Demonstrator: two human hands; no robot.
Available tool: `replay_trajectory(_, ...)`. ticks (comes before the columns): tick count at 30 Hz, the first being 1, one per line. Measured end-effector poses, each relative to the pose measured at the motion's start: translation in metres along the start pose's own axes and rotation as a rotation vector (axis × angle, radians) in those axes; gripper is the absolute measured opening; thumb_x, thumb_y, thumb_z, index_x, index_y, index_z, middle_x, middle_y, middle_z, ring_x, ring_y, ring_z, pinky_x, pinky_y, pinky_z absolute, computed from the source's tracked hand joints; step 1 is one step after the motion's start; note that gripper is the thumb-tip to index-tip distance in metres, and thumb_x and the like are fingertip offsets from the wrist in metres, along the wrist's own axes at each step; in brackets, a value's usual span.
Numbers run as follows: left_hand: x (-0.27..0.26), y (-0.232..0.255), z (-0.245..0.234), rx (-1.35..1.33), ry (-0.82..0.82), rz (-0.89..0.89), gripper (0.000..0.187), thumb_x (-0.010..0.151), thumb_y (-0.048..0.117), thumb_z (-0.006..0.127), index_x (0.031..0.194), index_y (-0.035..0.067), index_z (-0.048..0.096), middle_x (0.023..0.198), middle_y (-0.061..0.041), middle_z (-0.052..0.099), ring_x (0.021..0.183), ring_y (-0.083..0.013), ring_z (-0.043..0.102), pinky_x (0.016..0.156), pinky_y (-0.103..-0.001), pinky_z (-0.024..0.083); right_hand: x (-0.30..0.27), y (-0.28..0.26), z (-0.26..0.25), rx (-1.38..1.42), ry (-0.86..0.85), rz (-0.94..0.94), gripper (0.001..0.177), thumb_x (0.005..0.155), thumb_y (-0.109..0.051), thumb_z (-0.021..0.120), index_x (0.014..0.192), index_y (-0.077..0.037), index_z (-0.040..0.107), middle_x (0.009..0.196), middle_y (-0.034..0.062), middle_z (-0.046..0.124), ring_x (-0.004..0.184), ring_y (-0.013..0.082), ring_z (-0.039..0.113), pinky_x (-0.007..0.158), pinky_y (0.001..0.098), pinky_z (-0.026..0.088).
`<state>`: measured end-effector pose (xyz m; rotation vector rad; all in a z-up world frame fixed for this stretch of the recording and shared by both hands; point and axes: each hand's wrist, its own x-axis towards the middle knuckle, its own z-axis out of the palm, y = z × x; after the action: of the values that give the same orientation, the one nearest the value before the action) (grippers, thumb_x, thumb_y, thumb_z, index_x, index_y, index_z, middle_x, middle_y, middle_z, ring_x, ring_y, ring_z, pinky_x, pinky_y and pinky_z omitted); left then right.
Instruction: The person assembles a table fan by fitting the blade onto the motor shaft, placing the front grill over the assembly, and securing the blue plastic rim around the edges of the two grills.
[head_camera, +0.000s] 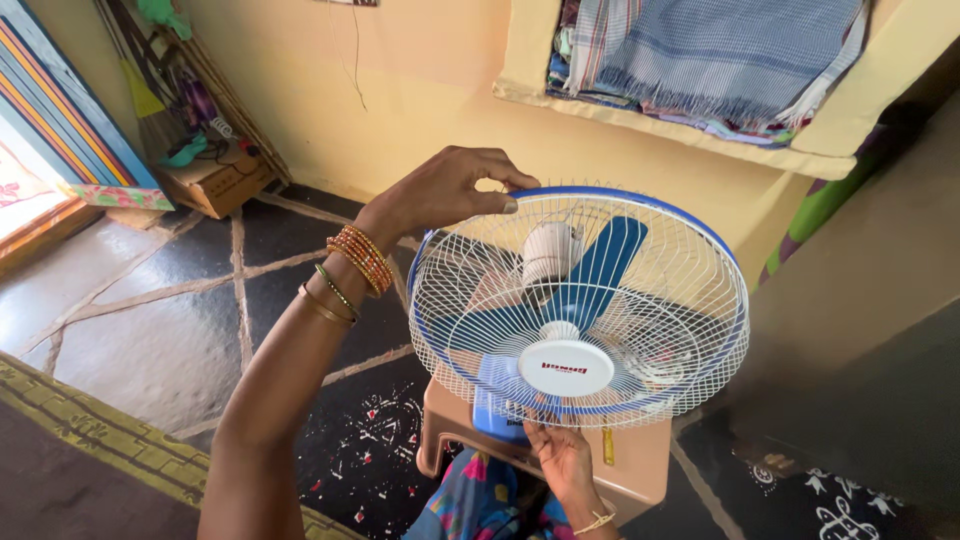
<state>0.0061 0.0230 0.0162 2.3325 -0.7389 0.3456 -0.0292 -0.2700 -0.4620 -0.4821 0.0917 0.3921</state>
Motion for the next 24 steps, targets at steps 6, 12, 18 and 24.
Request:
replay_trajectory(6, -0.001, 0.006, -0.005, 0.151, 0.004, -0.110, 0.033, 0.089, 0.027, 0.070, 0.121, 0.021, 0.076, 0.106, 0.001, 0.077, 0.095, -0.0160, 0.073, 0.093, -0.035, 0.054, 0.009, 0.003, -0.015, -0.003, 0.038, 0.004, 0.020, 0.079, 0.008, 0.056, 0.099, 0.007, 0.061, 0.102, 0.0209, 0.069, 0.105, 0.0376, 0.068, 0.105, 0.0559, 0.051)
replay_trajectory(12, -0.004, -0.018, 0.003, 0.040, 0.147, -0.012, 0.030, 0.090, 0.026, 0.075, 0.116, 0.013, 0.076, 0.106, -0.006, 0.073, 0.096, -0.0181, 0.072, 0.088, -0.036, 0.057, 0.012, 0.007, -0.022, -0.006, 0.001, -0.010, 0.011, 0.081, 0.009, 0.058, 0.092, 0.010, 0.056, 0.099, 0.0236, 0.068, 0.104, 0.0392, 0.069, 0.107, 0.0582, 0.051)
replay_trajectory(18, -0.022, -0.039, 0.014, -0.122, 0.203, -0.099, 0.032, 0.094, 0.029, 0.069, 0.122, 0.013, 0.074, 0.112, -0.005, 0.074, 0.104, -0.0161, 0.072, 0.092, -0.034, 0.058, 0.000, 0.003, 0.003, -0.035, 0.049, -0.002, 0.033, 0.081, 0.007, 0.057, 0.114, 0.003, 0.059, 0.107, 0.0177, 0.070, 0.102, 0.0333, 0.068, 0.104, 0.0518, 0.049)
replay_trajectory(24, -0.067, -0.055, 0.023, -0.187, 0.361, -0.254, 0.032, 0.100, 0.029, 0.064, 0.127, 0.012, 0.071, 0.114, -0.006, 0.076, 0.104, -0.0132, 0.072, 0.091, -0.031, 0.057, 0.005, 0.004, -0.007, -0.044, 0.045, -0.018, 0.038, 0.078, 0.008, 0.056, 0.116, 0.004, 0.058, 0.105, 0.0180, 0.070, 0.100, 0.0332, 0.069, 0.104, 0.0534, 0.051)
